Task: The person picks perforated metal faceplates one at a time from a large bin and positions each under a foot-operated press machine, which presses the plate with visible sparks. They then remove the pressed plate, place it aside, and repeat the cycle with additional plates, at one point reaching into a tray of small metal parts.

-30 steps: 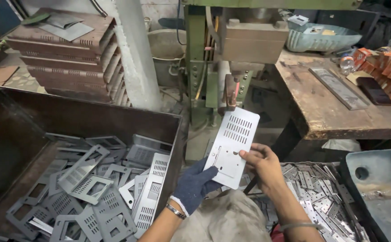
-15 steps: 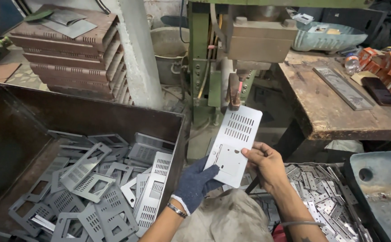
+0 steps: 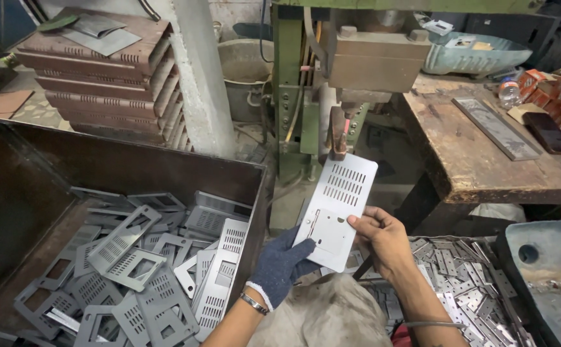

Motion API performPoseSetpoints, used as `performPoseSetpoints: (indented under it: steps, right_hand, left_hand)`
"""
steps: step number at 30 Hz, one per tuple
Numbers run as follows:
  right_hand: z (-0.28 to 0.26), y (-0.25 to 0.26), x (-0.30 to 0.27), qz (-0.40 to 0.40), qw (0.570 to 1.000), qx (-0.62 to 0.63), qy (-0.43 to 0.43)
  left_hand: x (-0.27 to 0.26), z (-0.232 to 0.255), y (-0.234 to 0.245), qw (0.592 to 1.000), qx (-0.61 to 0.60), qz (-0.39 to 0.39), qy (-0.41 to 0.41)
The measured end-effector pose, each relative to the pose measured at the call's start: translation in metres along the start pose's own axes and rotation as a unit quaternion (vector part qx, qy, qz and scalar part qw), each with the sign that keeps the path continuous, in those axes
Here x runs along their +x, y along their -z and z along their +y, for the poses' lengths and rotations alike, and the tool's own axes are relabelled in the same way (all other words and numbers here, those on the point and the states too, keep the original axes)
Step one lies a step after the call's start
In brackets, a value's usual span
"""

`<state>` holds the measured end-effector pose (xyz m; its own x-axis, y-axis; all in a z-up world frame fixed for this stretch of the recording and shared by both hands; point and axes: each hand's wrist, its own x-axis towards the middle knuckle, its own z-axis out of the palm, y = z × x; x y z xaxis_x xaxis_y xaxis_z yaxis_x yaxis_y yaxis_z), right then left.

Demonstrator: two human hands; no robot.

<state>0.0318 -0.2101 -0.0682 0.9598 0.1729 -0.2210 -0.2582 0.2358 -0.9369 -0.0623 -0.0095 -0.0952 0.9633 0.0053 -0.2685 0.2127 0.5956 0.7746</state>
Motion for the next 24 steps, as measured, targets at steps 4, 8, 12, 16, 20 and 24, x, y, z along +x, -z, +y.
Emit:
performPoseSetpoints:
  steps: [4, 8, 12, 16, 20, 24]
  right_hand:
    - [0.004, 0.003, 0.003, 0.001, 1.000, -0.002, 0.000]
    - [0.002, 0.000, -0.001, 0.009, 1.000, -0.002, -0.009]
    - [0.009, 0.004, 0.003, 0.001, 1.000, -0.002, 0.021]
    - [0.015, 0.008, 0.006, 0.002, 0.999, 0.003, 0.041]
    - [0.002, 0.011, -0.004, 0.018, 0.999, 0.002, 0.050]
    - [-0.013, 0.024, -0.011, 0.042, 0.998, 0.013, 0.045]
  left_hand:
    - [0.000, 0.000, 0.000, 1.000, 0.004, -0.001, 0.001]
    - [0.000, 0.001, 0.000, 1.000, 0.008, -0.002, -0.001]
    - [-0.001, 0.000, 0.000, 1.000, 0.003, -0.004, -0.008]
    - [-0.011, 0.008, -0.013, 1.000, 0.014, 0.016, -0.022]
    - [-0.014, 0.008, -0.028, 0.999, 0.009, 0.022, -0.028]
    - [-0.018, 0.013, -0.051, 0.999, -0.007, -0.001, -0.032]
